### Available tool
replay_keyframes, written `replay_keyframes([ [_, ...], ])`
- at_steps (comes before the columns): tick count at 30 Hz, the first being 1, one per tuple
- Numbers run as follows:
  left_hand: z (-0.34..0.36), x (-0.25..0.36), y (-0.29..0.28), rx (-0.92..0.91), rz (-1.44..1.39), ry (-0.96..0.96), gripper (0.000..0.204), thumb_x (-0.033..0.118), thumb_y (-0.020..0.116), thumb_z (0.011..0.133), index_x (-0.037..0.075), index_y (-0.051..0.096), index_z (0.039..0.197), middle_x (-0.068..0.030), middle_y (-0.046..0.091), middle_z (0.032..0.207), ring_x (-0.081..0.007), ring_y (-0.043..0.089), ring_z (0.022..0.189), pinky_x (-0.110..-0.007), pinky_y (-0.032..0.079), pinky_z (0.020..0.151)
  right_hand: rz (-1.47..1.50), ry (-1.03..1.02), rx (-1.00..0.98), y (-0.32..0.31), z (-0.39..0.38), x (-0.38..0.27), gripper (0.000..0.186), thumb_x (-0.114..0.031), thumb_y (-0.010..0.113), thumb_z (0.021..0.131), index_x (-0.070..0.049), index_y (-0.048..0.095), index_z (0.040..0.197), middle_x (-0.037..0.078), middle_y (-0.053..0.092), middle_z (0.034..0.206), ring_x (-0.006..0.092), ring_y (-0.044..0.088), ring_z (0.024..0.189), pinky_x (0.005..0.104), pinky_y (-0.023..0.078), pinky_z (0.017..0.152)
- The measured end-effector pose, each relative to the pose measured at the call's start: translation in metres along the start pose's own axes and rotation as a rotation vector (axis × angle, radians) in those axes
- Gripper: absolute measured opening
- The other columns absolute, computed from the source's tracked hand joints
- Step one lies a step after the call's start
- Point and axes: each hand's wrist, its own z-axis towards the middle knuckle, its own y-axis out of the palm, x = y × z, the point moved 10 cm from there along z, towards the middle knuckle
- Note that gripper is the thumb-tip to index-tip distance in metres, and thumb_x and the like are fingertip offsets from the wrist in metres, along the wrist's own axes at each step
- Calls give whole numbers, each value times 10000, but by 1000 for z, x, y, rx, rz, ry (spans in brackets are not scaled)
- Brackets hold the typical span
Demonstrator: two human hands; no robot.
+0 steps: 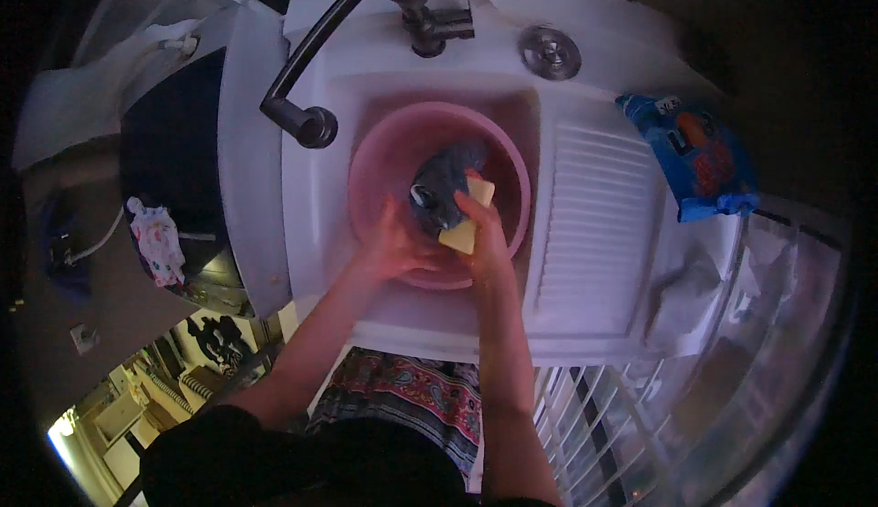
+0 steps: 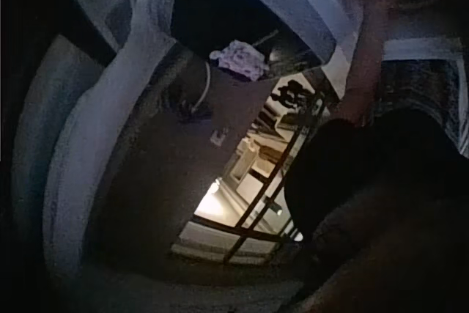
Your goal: The person washes hands at a sink, picks up clothing from a floor, and then hand washes the items in a basin at the sink with a sponge.
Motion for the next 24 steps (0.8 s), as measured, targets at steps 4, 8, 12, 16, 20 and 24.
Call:
replay_keyframes([
  [4, 36, -11, 13, -388, 43, -62, 484, 376, 507, 847, 43, 437, 1191, -91, 512, 1159, -224, 491, 1079, -402, 408, 907, 118, 96, -75, 0, -6, 35, 415, -139, 533, 821, -58, 411, 1209, 72, 522, 1085, 199, 533, 957, 328, 444, 825],
  [8, 13, 2, -16, 257, -93, 40, 432, 337, 523, 835, 56, 470, 1160, -83, 533, 1121, -224, 530, 1012, -379, 428, 884, -807, -413, 333, -34, -6, -27, 507, -244, 633, 767, -54, 427, 1190, 116, 521, 1109, 251, 511, 1012, 339, 424, 839],
  [12, 1, -6, 1, 233, -17, 83, 442, 393, 501, 836, 78, 486, 1147, -73, 542, 1094, -217, 527, 988, -371, 426, 861, -1538, -810, 329, 46, -12, 1, 501, -281, 608, 773, -21, 434, 1164, 170, 509, 1120, 302, 503, 1027, 358, 401, 859],
  [16, 4, -21, -17, 278, 57, 61, 513, 459, 476, 836, 87, 457, 1189, -57, 530, 1119, -209, 510, 1008, -357, 397, 865, -766, -135, 510, -31, 34, 18, 468, -277, 607, 751, -32, 467, 1124, 188, 517, 1096, 319, 504, 1025, 381, 396, 853],
  [20, 3, -9, 7, -510, -165, -110, 489, 441, 457, 850, 85, 463, 1187, -36, 536, 1092, -187, 503, 1008, -339, 386, 877, -1513, -860, 322, 73, -9, 23, 353, -333, 472, 861, -39, 464, 1057, 184, 538, 1008, 311, 523, 977, 389, 410, 820],
  [24, 2, 1, -29, 371, 193, 123, 443, 403, 397, 878, 71, 490, 1154, -37, 552, 1054, -179, 498, 1006, -312, 364, 899, -778, -254, 379, -16, 40, 31, 293, -238, 541, 796, -78, 501, 1039, 210, 526, 1045, 357, 521, 961, 422, 406, 795],
])
